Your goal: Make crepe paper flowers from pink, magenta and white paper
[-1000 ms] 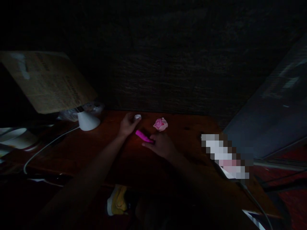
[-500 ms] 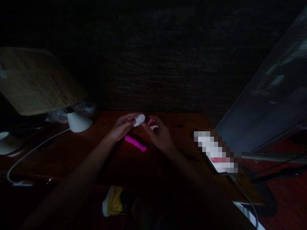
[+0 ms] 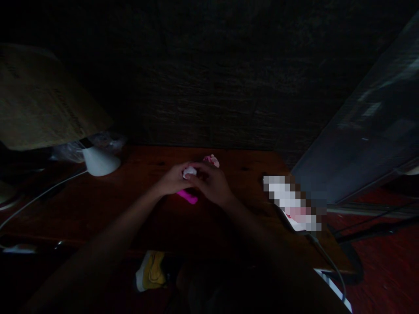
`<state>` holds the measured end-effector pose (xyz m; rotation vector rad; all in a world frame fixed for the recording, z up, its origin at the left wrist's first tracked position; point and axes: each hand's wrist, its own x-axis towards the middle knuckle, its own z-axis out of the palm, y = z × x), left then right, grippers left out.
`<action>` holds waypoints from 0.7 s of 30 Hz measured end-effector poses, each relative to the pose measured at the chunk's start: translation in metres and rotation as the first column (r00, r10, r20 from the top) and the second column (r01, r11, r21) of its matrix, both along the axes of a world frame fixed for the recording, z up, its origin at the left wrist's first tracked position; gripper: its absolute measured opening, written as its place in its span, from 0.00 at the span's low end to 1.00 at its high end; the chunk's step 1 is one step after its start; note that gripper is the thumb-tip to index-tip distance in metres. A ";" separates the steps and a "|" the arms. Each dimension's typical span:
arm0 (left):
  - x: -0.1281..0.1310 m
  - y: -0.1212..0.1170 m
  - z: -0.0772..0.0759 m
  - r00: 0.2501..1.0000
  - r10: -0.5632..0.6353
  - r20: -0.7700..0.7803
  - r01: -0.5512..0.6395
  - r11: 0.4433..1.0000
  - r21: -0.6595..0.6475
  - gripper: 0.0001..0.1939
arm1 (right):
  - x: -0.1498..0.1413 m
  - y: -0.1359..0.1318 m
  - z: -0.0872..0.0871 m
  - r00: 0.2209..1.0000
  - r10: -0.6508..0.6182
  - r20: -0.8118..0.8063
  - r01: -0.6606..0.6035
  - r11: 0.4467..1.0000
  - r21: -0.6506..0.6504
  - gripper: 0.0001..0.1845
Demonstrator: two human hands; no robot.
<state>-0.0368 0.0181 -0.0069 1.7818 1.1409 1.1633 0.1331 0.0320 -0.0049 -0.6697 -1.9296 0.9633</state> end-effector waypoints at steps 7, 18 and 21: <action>0.005 0.000 -0.001 0.993 0.091 -0.080 -0.084 0.993 0.087 0.06 | -0.002 -0.002 -0.001 0.999 -0.048 0.020 0.042 0.976 0.212 0.12; 0.010 -0.011 0.014 0.906 0.424 -0.001 -0.420 0.898 0.135 0.22 | -0.001 -0.006 0.005 0.951 -0.249 -0.185 0.291 0.922 0.255 0.11; 0.008 -0.009 0.016 0.874 0.448 0.190 -0.440 0.894 -0.082 0.28 | 0.000 -0.004 0.004 0.928 -0.339 -0.153 0.359 0.924 0.131 0.15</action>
